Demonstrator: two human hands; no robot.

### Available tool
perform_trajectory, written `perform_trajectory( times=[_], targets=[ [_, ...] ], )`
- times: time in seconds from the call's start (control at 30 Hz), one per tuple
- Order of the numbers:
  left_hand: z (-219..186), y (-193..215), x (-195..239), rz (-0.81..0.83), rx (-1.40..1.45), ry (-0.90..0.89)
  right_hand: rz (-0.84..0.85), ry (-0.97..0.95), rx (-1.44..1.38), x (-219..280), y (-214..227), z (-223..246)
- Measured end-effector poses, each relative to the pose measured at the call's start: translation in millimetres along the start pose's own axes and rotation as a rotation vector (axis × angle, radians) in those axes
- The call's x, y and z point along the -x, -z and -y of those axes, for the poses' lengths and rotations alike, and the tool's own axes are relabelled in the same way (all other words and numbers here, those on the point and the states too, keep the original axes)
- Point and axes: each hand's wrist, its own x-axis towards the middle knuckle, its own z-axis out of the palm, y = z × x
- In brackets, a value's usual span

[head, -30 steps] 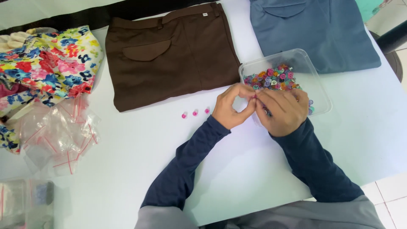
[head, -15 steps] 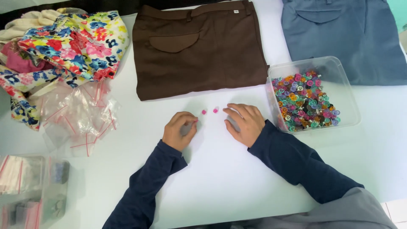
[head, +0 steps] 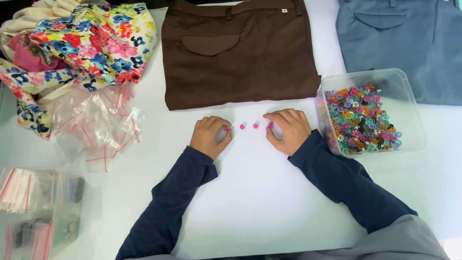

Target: Pick small buttons from a container and place them into small plastic bags for packaging.

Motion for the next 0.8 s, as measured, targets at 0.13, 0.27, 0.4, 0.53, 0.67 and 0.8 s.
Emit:
perform_trajectory(
  times=[0.13,0.27,0.4,0.53,0.67,0.8],
  targets=[
    [3,-3,3,-0.005,-0.023,-0.015,0.011,0.010,-0.013,3,-3,-4],
    [1,-2,4,-0.019,-0.036,-0.025,-0.005,0.005,-0.026,5,-4,-6],
    [5,-6,6,-0.024,-0.049,-0.036,0.027,-0.007,-0.034,4,-1,-5],
    [1,-3,5,-0.015,-0.049,-0.033,0.034,0.006,-0.013,3,-1,-4],
    [0,-4,5,-0.005,-0.068,-0.049,0.051,0.006,-0.024,-2,4,3],
    [-4,-3,1,0.022,-0.097,-0.073,0.107,0.020,-0.038,-8,5,10]
  ],
)
